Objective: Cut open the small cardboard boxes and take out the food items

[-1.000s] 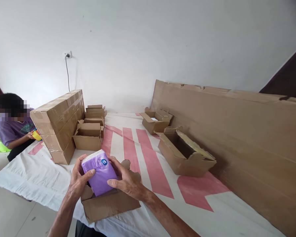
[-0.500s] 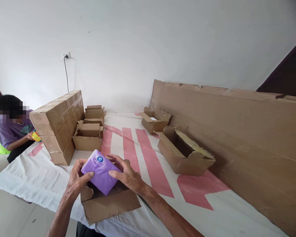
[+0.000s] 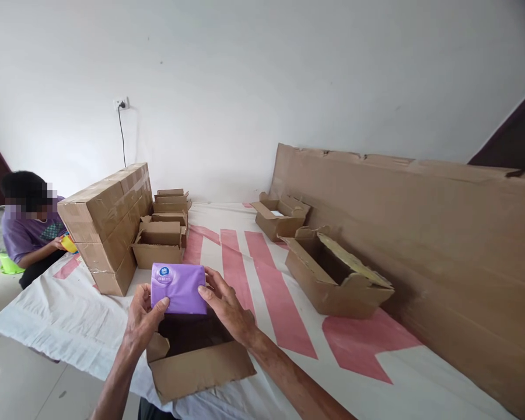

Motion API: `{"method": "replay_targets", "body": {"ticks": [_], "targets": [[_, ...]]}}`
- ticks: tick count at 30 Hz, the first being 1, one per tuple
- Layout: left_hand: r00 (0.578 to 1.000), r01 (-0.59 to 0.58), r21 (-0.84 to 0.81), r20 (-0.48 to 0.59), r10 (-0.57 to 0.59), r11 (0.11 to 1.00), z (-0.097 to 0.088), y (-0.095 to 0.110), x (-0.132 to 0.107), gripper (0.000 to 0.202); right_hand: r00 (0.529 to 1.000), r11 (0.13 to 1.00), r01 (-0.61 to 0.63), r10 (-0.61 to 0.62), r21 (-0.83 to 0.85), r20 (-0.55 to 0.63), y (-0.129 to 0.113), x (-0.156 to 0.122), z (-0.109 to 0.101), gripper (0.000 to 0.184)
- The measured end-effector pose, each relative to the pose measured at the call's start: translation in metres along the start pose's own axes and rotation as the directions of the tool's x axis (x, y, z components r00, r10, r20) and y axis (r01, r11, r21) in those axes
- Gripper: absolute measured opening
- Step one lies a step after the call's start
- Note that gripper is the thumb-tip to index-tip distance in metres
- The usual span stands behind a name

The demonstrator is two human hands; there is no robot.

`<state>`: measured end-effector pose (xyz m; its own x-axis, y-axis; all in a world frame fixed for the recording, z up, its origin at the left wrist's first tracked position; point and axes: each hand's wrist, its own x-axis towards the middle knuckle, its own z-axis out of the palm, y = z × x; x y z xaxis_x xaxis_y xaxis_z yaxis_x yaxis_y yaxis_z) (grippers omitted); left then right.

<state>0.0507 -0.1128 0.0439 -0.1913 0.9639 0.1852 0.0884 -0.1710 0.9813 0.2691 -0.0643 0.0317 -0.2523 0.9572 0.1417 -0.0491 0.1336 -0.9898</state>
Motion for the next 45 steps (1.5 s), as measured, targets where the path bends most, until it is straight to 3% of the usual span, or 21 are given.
{"method": "replay_targets", "body": {"ticks": [4,8,11,18,21,27,38,45], "targets": [[0.996,-0.086,0.139,0.034,0.082,0.987,0.001,0.0,0.0,0.048,1.0,0.996,0.009,-0.008,-0.089,0.005,-0.003,0.002,-0.003,0.068],[0.994,-0.098,0.268,0.062,0.085,0.958,0.001,0.004,-0.004,0.045,0.989,0.97,-0.135,0.12,-0.203,-0.086,0.001,0.001,-0.004,0.071],[0.992,-0.12,0.314,0.072,0.102,0.942,0.001,0.008,-0.007,0.038,0.972,0.942,-0.227,0.204,-0.248,-0.117,0.002,0.0,-0.004,0.074],[0.988,-0.153,0.335,0.083,0.133,0.93,0.001,0.01,-0.01,0.033,0.972,0.921,-0.237,0.221,-0.31,-0.085,-0.005,-0.001,-0.005,0.072],[0.985,-0.162,0.317,0.105,0.136,0.934,-0.001,0.011,-0.01,0.036,0.982,0.943,-0.187,0.182,-0.277,-0.044,-0.007,-0.002,-0.005,0.077],[0.973,-0.216,0.304,0.14,0.181,0.928,-0.005,0.013,-0.007,0.049,0.996,0.987,0.045,-0.032,-0.151,0.084,-0.014,0.001,-0.002,0.077],[0.973,-0.168,0.166,0.183,0.137,0.972,-0.013,0.0,0.009,0.068,0.99,0.976,0.107,-0.088,-0.187,0.11,-0.006,0.023,-0.002,0.075],[0.954,-0.229,0.168,0.237,0.186,0.959,-0.022,-0.009,0.036,0.069,0.985,0.982,0.091,-0.064,-0.167,0.158,-0.003,0.042,-0.003,0.082]]}}
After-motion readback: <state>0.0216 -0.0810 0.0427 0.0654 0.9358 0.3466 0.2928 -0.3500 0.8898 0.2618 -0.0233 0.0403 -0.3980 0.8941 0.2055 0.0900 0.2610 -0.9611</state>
